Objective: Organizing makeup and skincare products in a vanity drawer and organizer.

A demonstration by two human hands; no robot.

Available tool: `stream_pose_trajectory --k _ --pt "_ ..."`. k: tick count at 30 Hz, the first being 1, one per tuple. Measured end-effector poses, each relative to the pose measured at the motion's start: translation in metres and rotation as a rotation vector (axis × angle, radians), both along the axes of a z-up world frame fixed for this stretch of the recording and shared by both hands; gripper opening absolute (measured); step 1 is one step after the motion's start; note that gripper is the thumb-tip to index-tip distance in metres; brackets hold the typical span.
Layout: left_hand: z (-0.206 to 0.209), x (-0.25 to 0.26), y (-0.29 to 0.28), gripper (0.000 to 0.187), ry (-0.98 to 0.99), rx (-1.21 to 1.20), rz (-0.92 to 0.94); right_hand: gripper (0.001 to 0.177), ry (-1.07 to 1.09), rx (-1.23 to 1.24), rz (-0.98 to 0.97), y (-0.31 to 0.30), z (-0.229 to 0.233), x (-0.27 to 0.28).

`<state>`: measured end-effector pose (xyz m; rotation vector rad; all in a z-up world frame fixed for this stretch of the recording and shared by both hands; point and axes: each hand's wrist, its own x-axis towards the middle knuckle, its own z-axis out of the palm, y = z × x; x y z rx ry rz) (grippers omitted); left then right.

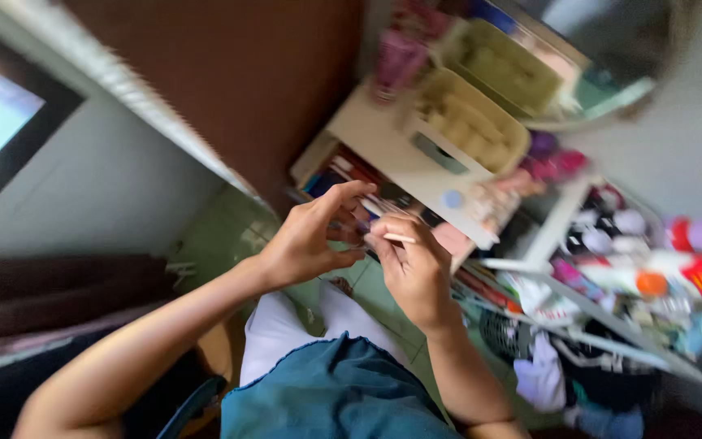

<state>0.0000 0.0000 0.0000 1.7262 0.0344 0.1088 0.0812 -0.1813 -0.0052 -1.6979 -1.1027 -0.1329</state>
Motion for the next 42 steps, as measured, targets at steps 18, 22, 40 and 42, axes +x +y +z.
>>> stream_pose_trajectory --k 18,22,40,42 --pt "-0.235 0.150 -0.098 0.089 -0.228 0.315 0.027 0.024 0.729 0.177 -0.366 -0.110 -0.265 0.107" --pt "-0.258 0.188 -0.080 0.085 0.007 0.077 -0.004 0.015 0.597 0.228 -0.418 -0.075 -0.282 0.141" --pt "-0.297 0.257 -0.063 0.092 -0.012 0.165 -0.015 0.022 0.781 -0.141 -0.832 -0.027 -0.243 0.195" --pt "-0.295 0.252 -0.061 0.090 0.004 0.149 -0.039 0.023 0.646 -0.010 -0.851 -0.060 -0.262 0.191"
